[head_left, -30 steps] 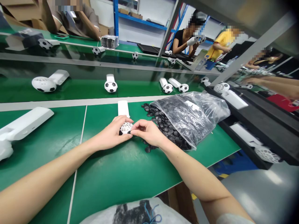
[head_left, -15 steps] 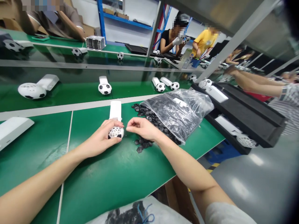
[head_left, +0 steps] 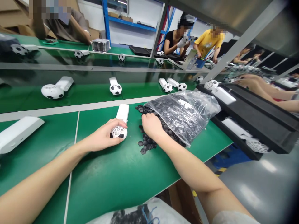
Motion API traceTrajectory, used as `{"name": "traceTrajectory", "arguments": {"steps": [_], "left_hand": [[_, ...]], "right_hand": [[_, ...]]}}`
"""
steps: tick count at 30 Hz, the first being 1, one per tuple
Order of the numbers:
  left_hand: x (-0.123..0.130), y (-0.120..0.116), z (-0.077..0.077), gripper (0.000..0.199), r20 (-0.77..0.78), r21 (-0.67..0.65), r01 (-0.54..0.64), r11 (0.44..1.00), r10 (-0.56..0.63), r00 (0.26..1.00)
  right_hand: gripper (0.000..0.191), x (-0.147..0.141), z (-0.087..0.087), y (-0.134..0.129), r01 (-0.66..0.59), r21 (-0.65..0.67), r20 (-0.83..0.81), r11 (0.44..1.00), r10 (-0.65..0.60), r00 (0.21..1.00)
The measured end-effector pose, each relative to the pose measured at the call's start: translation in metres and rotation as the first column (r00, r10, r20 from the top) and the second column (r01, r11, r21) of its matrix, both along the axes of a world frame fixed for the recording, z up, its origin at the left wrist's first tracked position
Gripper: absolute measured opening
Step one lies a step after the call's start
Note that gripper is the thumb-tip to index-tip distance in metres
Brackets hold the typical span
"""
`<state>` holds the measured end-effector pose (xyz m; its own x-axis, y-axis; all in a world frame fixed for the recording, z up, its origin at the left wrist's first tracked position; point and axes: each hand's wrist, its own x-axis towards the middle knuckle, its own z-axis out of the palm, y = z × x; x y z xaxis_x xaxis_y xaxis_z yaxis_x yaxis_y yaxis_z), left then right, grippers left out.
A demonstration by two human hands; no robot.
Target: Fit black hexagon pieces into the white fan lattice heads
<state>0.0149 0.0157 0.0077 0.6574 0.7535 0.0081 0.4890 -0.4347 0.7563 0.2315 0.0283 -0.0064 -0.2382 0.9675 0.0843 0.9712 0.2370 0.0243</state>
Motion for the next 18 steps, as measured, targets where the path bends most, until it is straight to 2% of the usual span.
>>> {"name": "traceTrajectory", "arguments": {"steps": [2, 4, 6, 8, 10, 12, 14, 18], "left_hand": [[0.0, -0.002, 0.001, 0.035, -0.016, 0.004, -0.003, 1.0, 0.003, 1.0], [0.001, -0.004, 0.001, 0.042, -0.067, 0.035, -0.086, 0.996, 0.088, 0.994], [0.0, -0.005, 0.0, 0.05, -0.119, 0.052, -0.177, 0.983, 0.182, 0.976], [-0.003, -0.005, 0.001, 0.055, -0.14, 0.023, -0.184, 0.983, 0.185, 0.973], [-0.007, -0.004, 0.003, 0.057, -0.123, -0.022, -0.124, 0.992, 0.12, 0.985], [-0.01, -0.002, 0.006, 0.055, -0.102, -0.058, -0.063, 0.996, 0.057, 0.993], [-0.011, -0.002, 0.007, 0.05, -0.088, -0.069, -0.028, 0.997, 0.022, 0.996], [-0.006, -0.003, 0.005, 0.043, -0.08, -0.008, -0.083, 0.997, 0.082, 0.993]], "right_hand": [[0.024, 0.005, 0.002, 0.004, 0.007, 0.004, -0.019, 1.0, -0.007, 1.0], [0.023, 0.011, 0.007, 0.005, 0.005, 0.014, -0.045, 1.0, -0.004, 0.999], [0.021, 0.012, 0.011, 0.001, -0.04, 0.02, -0.191, 0.999, 0.043, 0.981], [0.017, 0.007, 0.014, -0.007, -0.151, -0.022, -0.464, 0.988, 0.124, 0.877], [0.012, -0.002, 0.015, -0.015, -0.297, -0.061, -0.711, 0.953, 0.168, 0.683], [0.009, -0.013, 0.013, -0.02, -0.405, -0.064, -0.821, 0.912, 0.183, 0.541], [0.007, -0.021, 0.009, -0.021, -0.454, -0.041, -0.862, 0.89, 0.198, 0.466], [0.005, -0.027, 0.003, -0.017, -0.502, -0.011, -0.882, 0.865, 0.229, 0.413]]}}
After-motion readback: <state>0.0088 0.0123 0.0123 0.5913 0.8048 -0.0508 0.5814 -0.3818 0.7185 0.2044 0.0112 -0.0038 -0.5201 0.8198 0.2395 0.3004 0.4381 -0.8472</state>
